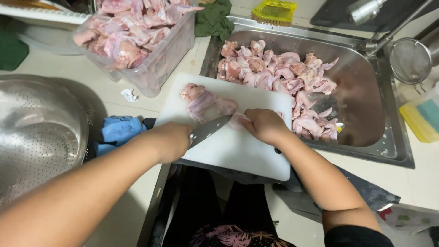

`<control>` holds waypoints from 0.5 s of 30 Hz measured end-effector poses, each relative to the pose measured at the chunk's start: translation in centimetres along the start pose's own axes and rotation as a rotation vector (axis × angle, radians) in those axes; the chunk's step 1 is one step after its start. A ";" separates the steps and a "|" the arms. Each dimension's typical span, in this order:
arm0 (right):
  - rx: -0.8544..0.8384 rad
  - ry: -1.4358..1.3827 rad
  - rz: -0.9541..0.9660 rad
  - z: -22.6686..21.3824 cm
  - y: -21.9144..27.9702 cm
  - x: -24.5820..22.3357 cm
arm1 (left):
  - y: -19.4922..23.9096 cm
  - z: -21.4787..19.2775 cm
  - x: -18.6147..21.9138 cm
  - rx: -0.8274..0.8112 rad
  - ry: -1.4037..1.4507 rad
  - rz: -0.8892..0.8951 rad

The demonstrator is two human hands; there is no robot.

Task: The person cuts raw chicken wings into smaller pieces on a white cutting board using a knife. They repeatedly transfer the cut pieces into a stainless steel sink and occasionally rinse them under running water.

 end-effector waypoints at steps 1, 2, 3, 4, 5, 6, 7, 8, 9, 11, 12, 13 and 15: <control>-0.012 0.009 0.004 0.0 0.2 0.0 | -0.5 -0.2 0.6 0.012 -0.002 0.028; -0.014 0.016 0.010 -0.2 0.2 0.1 | -1.2 -0.7 1.2 0.030 -0.013 0.060; -0.012 0.018 0.006 -0.2 0.3 0.4 | -1.1 -0.6 2.0 0.034 -0.012 0.058; -0.020 -0.014 0.035 -0.3 0.5 0.9 | -1.2 -0.6 2.9 0.039 0.004 0.068; -0.028 -0.045 0.064 -0.3 0.8 1.4 | -1.2 -0.6 3.9 0.044 0.020 0.078; -0.025 -0.046 0.068 -0.3 0.9 1.6 | -0.2 -1.4 4.8 0.045 0.017 0.082; -0.033 -0.042 0.066 -0.3 1.0 1.7 | 0.9 -2.2 5.7 0.042 -0.079 0.062; -0.043 -0.035 0.062 -0.4 1.1 1.9 | 1.9 -2.9 6.6 0.042 -0.171 0.041; -0.041 -0.032 0.064 -0.5 1.3 1.6 | 1.7 -2.5 6.5 0.044 -0.170 0.044; -0.026 -0.021 0.038 -1.2 1.0 0.8 | 1.0 -2.1 6.1 -0.008 -0.572 -0.032; -0.025 -0.016 0.035 -1.2 0.8 1.1 | 0.7 -2.1 5.6 -0.004 -0.568 -0.034; -0.014 0.010 0.011 -1.2 0.7 1.3 | 0.4 -2.0 5.2 0.022 -0.574 -0.022; 0.000 0.033 -0.018 -0.9 0.5 1.4 | 0.1 -1.7 4.5 0.049 -0.585 -0.015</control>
Point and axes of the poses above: each hand's wrist, its own y-axis away from the middle knuckle, its own z-axis out of the palm, x = y × z, the point moved 3 cm from there along -y, towards the middle knuckle, and after that the axes turned 1 degree about y, right-handed, at the moved point
